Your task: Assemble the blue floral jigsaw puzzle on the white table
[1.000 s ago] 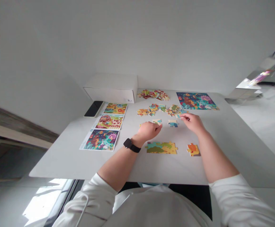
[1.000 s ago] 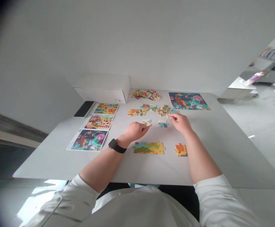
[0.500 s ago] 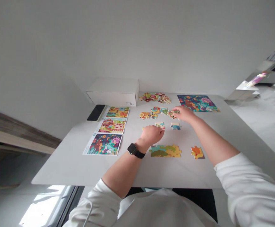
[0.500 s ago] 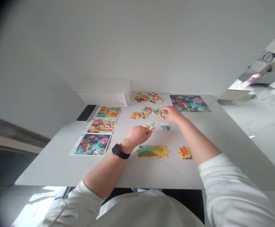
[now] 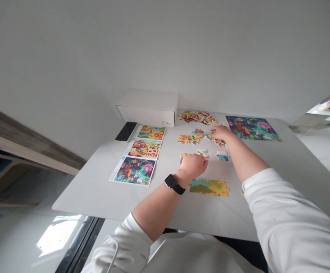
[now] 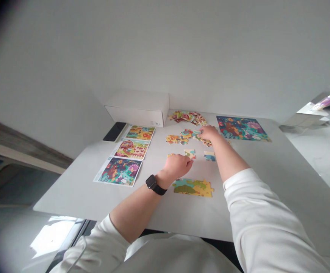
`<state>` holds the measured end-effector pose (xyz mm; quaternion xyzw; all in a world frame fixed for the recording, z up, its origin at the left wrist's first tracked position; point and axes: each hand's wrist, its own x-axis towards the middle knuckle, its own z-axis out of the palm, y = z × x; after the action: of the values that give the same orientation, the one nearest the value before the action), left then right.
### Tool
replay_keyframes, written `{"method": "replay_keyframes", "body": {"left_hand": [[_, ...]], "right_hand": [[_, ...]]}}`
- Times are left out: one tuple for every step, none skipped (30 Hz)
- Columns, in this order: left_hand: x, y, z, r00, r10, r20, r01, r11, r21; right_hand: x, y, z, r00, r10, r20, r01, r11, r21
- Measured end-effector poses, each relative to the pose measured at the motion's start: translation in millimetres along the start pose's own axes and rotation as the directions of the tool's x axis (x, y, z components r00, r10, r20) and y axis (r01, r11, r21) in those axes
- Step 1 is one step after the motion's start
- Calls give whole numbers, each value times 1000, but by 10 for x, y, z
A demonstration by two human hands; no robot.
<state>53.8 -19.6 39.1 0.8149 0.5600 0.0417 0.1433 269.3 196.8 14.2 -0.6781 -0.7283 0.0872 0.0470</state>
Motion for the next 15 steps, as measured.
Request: {"method": "replay_keyframes", "body": {"left_hand": [[3,0,-1,1000,-11,4,11,1000,-4],[4,1,-2,1000,-19,6,19,1000,-8],[4,4,-5,1000,-23,8,23,1000,-15],[2,6,-7,1000,-25,10,25,999,-22],[-1,9,-10,1000,-26,11,26,999,-28],[-5,11,-13,1000,-27,12,28,999,-31],[-7,11,-16,999,-32,13,32,999,-30],[-8,9,-20,999,-38,12,38,999,-26],[-8,5,-25,999,-46,8,46,999,-21],[-5,-1,-30,999,-54,2,54,998,-16],[-1,-10,-36,998,-66,-7,66,998,-13],[5,-21,-43,997,-77,-18,77,997,-14],[12,-36,-49,995,-92,-29,92,996,-16],[20,-56,-56,992,-114,-44,113,993,-22],[29,-80,-63,989,-136,-58,134,990,-33]], "right_hand": [[10,24,8,1000,-5,-7,5,1000,12],[14,47,16,1000,-13,-25,14,999,36],[13,69,22,998,-18,-52,22,997,68],[8,88,25,996,-18,-85,27,994,109],[-3,106,22,993,-10,-119,28,987,158],[-18,123,13,989,6,-150,27,976,218],[-41,141,-4,985,26,-172,25,957,288],[-70,161,-29,982,45,-184,26,931,365],[-110,183,-61,981,59,-187,31,895,445],[-162,209,-100,981,66,-184,41,851,524],[-227,238,-143,981,67,-180,55,799,599],[-307,270,-187,982,65,-175,69,744,664],[-403,304,-229,983,65,-172,80,693,717],[-514,338,-268,983,66,-170,87,649,756],[-636,370,-300,984,68,-167,90,616,783]]}}
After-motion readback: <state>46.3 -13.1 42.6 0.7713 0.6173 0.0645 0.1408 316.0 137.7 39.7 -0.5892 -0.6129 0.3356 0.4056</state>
